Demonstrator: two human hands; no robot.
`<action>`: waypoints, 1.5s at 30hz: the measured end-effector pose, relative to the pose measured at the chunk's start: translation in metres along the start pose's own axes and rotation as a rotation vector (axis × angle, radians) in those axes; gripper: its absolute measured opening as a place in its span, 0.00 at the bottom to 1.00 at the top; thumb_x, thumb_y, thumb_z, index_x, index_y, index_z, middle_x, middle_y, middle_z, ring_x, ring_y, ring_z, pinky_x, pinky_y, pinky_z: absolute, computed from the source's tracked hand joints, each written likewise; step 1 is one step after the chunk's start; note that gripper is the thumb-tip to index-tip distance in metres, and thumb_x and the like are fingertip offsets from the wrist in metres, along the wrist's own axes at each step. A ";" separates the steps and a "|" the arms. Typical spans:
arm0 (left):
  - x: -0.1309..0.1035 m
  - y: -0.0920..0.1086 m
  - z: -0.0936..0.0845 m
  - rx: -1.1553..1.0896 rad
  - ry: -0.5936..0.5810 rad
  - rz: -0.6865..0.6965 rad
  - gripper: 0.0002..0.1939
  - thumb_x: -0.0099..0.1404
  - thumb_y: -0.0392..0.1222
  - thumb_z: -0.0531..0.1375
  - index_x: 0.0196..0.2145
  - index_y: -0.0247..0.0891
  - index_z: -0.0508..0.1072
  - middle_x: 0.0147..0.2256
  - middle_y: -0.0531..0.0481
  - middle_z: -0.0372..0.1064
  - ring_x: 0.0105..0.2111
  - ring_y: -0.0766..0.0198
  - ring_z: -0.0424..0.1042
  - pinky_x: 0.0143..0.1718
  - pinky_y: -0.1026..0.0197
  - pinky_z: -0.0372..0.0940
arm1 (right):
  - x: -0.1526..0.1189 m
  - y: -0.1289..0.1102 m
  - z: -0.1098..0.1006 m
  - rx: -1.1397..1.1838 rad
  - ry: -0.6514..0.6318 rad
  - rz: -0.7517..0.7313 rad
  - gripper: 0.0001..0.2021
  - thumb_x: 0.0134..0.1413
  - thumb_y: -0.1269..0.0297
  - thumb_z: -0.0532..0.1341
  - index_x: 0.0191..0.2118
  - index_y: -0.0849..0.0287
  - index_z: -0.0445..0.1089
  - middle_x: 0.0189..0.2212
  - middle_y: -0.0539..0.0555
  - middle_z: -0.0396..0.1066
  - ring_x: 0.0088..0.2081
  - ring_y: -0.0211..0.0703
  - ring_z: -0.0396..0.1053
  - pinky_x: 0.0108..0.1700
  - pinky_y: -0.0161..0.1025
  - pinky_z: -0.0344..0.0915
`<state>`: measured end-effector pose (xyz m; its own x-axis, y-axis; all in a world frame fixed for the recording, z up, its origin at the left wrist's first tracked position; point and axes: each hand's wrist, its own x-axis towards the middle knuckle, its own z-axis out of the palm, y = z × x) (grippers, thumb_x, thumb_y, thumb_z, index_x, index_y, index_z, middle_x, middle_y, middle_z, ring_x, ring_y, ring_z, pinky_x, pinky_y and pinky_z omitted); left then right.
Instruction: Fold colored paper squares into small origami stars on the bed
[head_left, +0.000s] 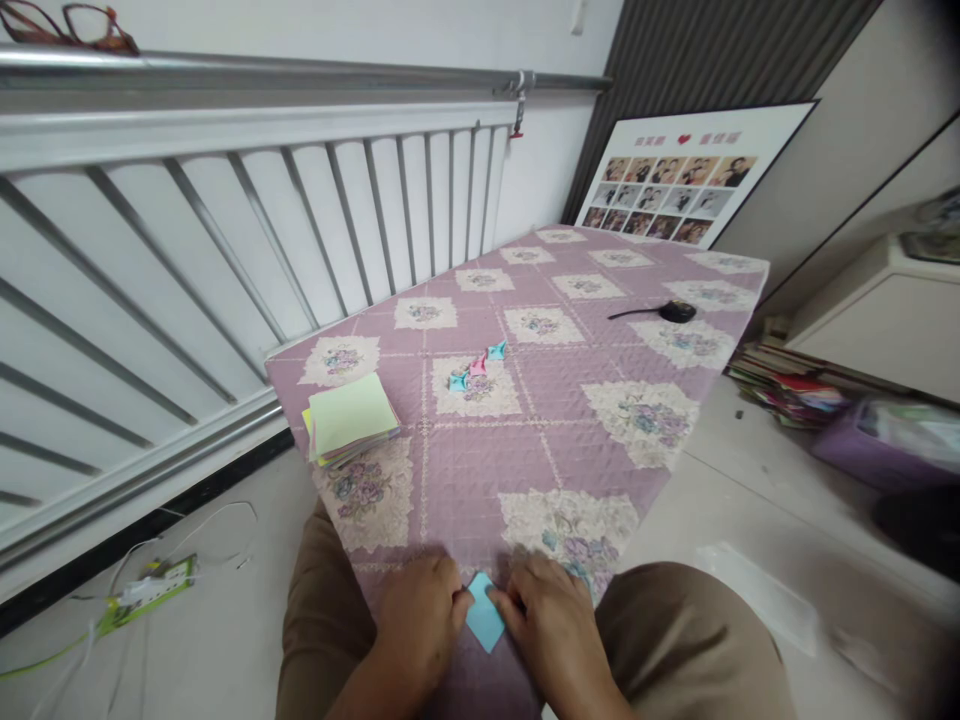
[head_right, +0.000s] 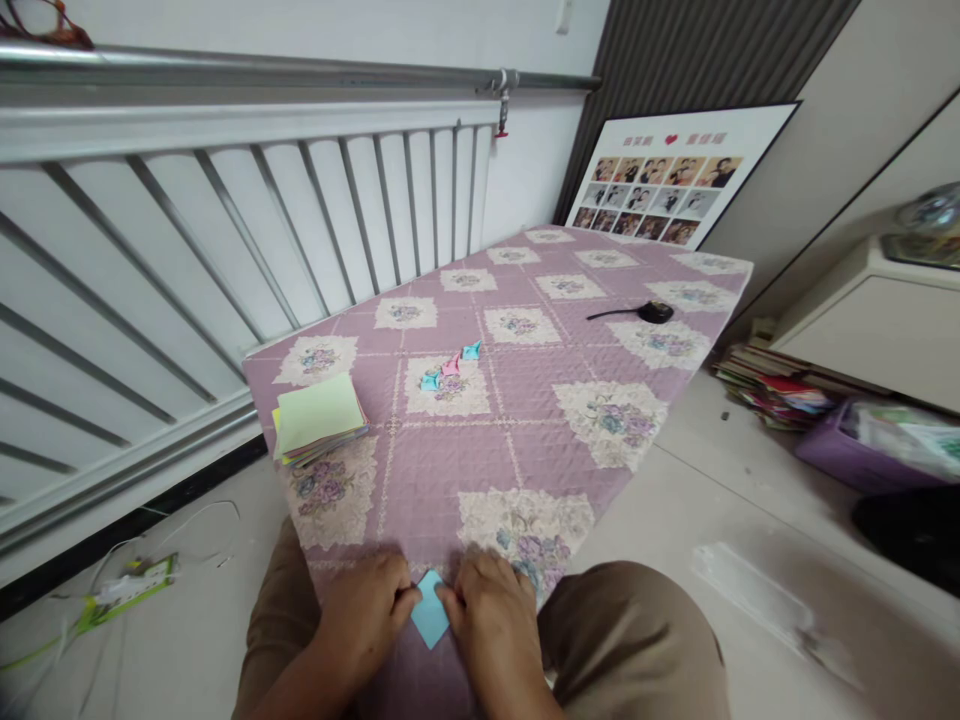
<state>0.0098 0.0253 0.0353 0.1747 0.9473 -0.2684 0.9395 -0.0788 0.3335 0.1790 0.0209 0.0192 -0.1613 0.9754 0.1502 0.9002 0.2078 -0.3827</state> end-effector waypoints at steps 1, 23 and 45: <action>-0.001 0.000 -0.001 -0.013 0.001 -0.002 0.05 0.63 0.40 0.56 0.33 0.39 0.71 0.33 0.50 0.72 0.36 0.58 0.70 0.34 0.60 0.58 | 0.000 0.000 0.000 0.005 0.012 -0.005 0.09 0.47 0.66 0.66 0.24 0.55 0.66 0.26 0.49 0.69 0.32 0.45 0.66 0.34 0.40 0.53; 0.006 -0.025 0.010 0.107 0.233 0.679 0.11 0.70 0.40 0.52 0.46 0.48 0.70 0.48 0.57 0.70 0.40 0.63 0.64 0.41 0.59 0.55 | -0.029 0.000 0.011 0.055 0.176 -0.265 0.12 0.58 0.70 0.54 0.46 0.54 0.69 0.38 0.53 0.72 0.39 0.45 0.69 0.43 0.44 0.61; -0.013 -0.050 0.005 0.225 0.219 0.757 0.15 0.68 0.40 0.52 0.51 0.40 0.67 0.55 0.51 0.65 0.48 0.55 0.60 0.47 0.53 0.57 | -0.041 0.027 0.009 -0.231 0.140 -0.469 0.20 0.53 0.71 0.57 0.52 0.52 0.65 0.46 0.49 0.74 0.47 0.47 0.68 0.52 0.48 0.51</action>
<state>-0.0377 0.0154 0.0172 0.7456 0.6500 0.1472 0.6309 -0.7596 0.1580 0.2066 -0.0130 -0.0055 -0.5261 0.7596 0.3823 0.8126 0.5816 -0.0372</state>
